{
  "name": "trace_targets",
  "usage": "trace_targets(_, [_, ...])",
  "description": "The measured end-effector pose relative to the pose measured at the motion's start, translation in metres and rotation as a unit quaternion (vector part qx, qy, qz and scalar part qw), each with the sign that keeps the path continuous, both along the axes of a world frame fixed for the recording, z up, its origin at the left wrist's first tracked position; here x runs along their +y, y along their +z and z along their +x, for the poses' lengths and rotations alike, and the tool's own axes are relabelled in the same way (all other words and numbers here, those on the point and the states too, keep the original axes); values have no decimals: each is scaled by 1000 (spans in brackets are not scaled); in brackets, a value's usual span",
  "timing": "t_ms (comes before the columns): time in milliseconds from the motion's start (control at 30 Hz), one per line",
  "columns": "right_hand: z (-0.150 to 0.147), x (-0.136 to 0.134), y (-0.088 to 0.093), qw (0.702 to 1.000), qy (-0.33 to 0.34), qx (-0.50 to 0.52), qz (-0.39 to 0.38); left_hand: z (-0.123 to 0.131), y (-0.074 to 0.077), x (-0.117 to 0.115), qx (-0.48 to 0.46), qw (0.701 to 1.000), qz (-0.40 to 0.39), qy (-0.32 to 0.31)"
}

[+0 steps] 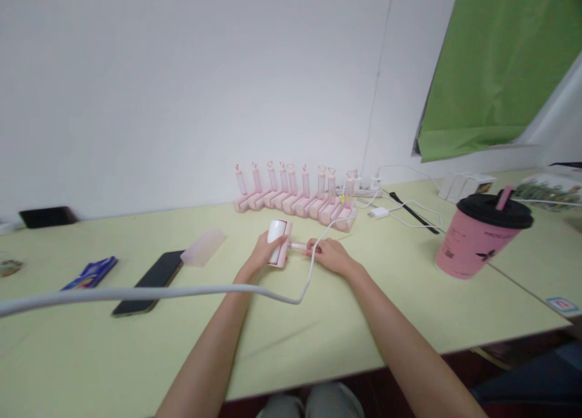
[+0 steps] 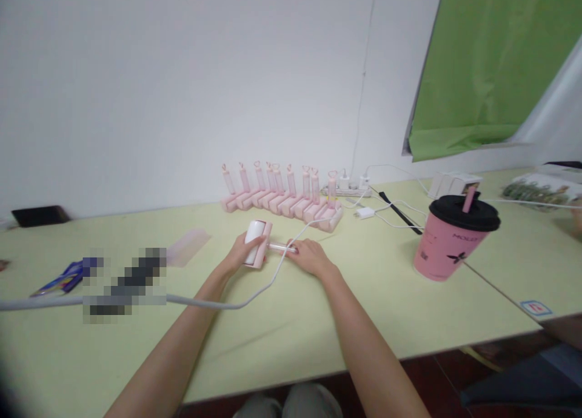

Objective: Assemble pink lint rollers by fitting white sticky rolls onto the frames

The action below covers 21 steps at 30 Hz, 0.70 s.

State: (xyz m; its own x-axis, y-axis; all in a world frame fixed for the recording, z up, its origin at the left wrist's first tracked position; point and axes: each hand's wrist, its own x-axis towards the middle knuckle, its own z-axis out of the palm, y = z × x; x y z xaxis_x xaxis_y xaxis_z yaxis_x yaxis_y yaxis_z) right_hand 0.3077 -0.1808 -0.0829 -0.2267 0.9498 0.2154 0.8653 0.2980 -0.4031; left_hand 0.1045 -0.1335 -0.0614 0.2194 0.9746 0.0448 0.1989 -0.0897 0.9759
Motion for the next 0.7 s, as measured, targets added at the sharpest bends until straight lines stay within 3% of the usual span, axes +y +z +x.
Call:
trace_targets(433, [-5, -3, 3, 998, -20, -56, 17, 1, 0, 4, 6, 1000, 14, 0])
trace_targets(700, [-12, -1, 5, 993, -19, -88, 75, 4, -10, 18, -19, 999, 31, -6])
